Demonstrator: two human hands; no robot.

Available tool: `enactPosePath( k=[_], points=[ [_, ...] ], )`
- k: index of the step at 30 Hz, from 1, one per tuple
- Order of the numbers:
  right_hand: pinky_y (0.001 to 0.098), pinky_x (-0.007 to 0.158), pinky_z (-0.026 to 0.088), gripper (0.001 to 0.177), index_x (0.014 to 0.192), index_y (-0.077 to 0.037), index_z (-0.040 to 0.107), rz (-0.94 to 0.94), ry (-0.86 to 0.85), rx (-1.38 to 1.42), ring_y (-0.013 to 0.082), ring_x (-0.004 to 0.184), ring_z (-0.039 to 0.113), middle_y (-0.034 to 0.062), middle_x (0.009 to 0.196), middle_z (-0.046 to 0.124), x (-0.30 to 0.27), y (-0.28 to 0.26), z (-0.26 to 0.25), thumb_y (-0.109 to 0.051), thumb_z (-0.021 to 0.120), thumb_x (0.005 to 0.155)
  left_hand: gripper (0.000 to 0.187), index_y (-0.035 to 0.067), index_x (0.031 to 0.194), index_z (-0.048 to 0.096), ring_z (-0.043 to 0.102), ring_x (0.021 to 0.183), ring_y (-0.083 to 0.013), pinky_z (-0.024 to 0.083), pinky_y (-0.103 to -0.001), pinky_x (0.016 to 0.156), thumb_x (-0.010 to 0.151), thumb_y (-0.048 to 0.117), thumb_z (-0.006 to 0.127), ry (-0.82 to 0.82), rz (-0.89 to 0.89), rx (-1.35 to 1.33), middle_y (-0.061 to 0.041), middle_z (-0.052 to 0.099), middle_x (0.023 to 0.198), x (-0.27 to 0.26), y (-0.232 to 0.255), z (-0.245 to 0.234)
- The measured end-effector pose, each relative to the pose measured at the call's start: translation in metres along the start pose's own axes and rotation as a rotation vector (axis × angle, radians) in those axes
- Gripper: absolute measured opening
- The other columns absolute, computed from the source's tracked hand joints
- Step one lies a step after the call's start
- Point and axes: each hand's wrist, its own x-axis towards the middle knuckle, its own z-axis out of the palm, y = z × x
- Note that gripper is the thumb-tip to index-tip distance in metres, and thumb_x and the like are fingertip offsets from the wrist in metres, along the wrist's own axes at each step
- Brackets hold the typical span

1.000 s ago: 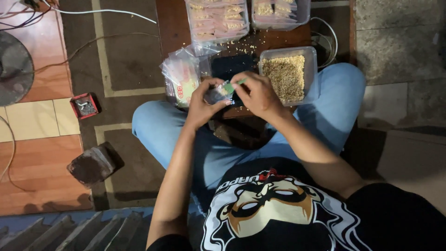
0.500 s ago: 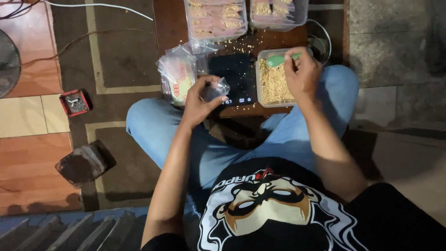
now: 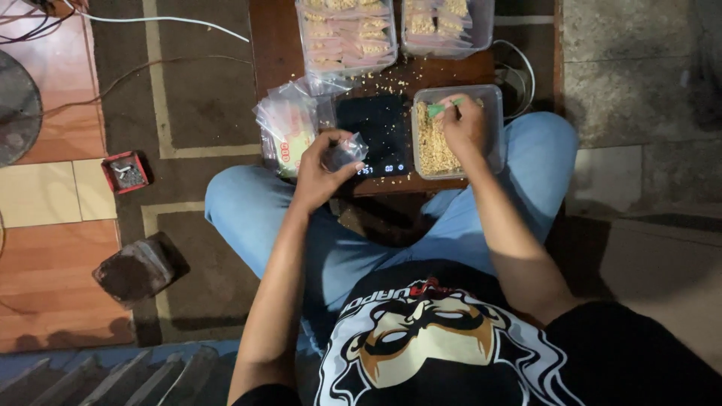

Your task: Packaging grains into small plastic bags using a spoon and sealing them manually.

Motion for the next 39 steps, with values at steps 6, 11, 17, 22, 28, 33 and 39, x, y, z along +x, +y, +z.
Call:
enactPosePath(
  k=[6, 11, 17, 22, 28, 33, 39],
  points=[
    [0.0190, 0.048, 0.046, 0.020, 0.106, 0.001, 0.064, 0.130, -0.013, 0.419, 0.0085, 0.049, 0.055, 0.0096, 0.069, 0.068, 0.005, 0.009, -0.021, -0.009, 0.047, 0.105, 0.051, 0.005, 0.119, 0.069, 0.068, 0.106, -0.0330, 0.049, -0.045, 0.101, 0.076, 0.014, 0.095, -0.021, -0.008, 0.003, -0.016, 0.072, 0.109, 0.002, 0.000, 0.001],
    [0.0180, 0.045, 0.045, 0.017, 0.107, 0.004, 0.062, 0.175, 0.023, 0.525, 0.0079, 0.049, 0.056, 0.0143, 0.073, 0.069, 0.000, 0.015, -0.025, -0.006, 0.049, 0.104, 0.051, 0.003, 0.118, 0.069, 0.068, 0.105, -0.0339, 0.049, -0.046, 0.100, 0.074, 0.012, 0.095, -0.034, -0.016, 0.006, -0.018, 0.071, 0.107, 0.003, 0.001, 0.002],
    [0.0179, 0.042, 0.041, 0.014, 0.106, 0.002, 0.061, 0.158, 0.052, 0.582, 0.0078, 0.048, 0.052, 0.0148, 0.072, 0.066, -0.002, 0.014, -0.029, -0.006, 0.049, 0.106, 0.051, 0.003, 0.119, 0.068, 0.068, 0.105, -0.0343, 0.049, -0.046, 0.100, 0.076, 0.013, 0.094, -0.038, -0.016, 0.014, -0.018, 0.071, 0.106, 0.002, 0.005, 0.000],
    [0.0167, 0.042, 0.039, 0.012, 0.105, 0.003, 0.060, 0.189, 0.031, 0.664, 0.0068, 0.048, 0.051, 0.0142, 0.071, 0.065, -0.001, 0.010, -0.037, -0.006, 0.051, 0.105, 0.050, 0.003, 0.119, 0.068, 0.068, 0.105, -0.0355, 0.049, -0.047, 0.100, 0.077, 0.012, 0.093, -0.049, -0.010, 0.015, -0.018, 0.071, 0.106, 0.000, 0.007, 0.000],
    [0.0189, 0.043, 0.041, 0.012, 0.107, 0.001, 0.059, 0.149, -0.047, 0.655, 0.0097, 0.051, 0.053, 0.0169, 0.073, 0.065, -0.011, -0.024, -0.033, -0.008, 0.052, 0.106, 0.054, 0.003, 0.119, 0.068, 0.068, 0.107, -0.0358, 0.049, -0.046, 0.101, 0.075, 0.014, 0.095, -0.032, 0.003, 0.021, -0.018, 0.071, 0.108, 0.003, 0.002, 0.001],
    [0.0217, 0.043, 0.047, 0.011, 0.108, 0.001, 0.059, 0.054, -0.172, 0.583, 0.0120, 0.054, 0.058, 0.0180, 0.075, 0.068, -0.030, -0.066, -0.007, -0.010, 0.055, 0.107, 0.057, 0.006, 0.119, 0.069, 0.069, 0.106, -0.0320, 0.050, -0.043, 0.101, 0.070, 0.013, 0.097, -0.014, 0.005, 0.007, -0.015, 0.072, 0.107, 0.002, -0.002, 0.004],
    [0.0254, 0.047, 0.050, 0.012, 0.102, -0.002, 0.067, -0.195, -0.250, 0.351, 0.0170, 0.054, 0.062, 0.0147, 0.074, 0.071, -0.046, -0.111, 0.006, 0.000, 0.055, 0.103, 0.057, 0.006, 0.119, 0.069, 0.069, 0.104, -0.0351, 0.051, -0.045, 0.099, 0.071, 0.015, 0.097, -0.004, 0.018, 0.030, -0.015, 0.072, 0.106, 0.001, 0.005, 0.001]
  ],
)
